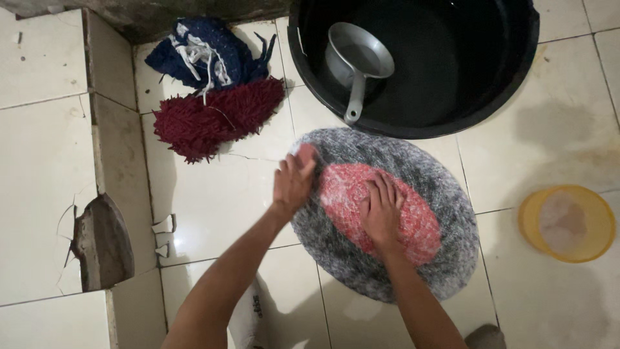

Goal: The person washes an oval rug on a tiled floor by hand using a bar of soap. They rub the soap across the surface and scrub the rug with their hands.

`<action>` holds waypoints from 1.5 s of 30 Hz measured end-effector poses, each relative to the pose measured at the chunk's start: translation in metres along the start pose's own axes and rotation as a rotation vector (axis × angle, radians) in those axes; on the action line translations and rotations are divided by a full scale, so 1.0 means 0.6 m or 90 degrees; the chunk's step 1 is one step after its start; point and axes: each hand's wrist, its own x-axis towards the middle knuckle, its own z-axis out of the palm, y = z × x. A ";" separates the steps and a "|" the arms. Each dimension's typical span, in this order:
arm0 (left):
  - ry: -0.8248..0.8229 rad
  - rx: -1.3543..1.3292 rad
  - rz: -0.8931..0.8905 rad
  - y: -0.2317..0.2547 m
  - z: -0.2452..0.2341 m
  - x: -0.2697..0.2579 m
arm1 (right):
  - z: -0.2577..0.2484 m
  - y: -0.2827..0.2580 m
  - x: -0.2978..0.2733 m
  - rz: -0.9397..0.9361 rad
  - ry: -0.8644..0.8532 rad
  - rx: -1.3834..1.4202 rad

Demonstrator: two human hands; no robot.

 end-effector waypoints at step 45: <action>-0.052 -0.088 -0.094 -0.019 -0.008 0.071 | -0.002 0.000 0.002 0.006 0.020 0.024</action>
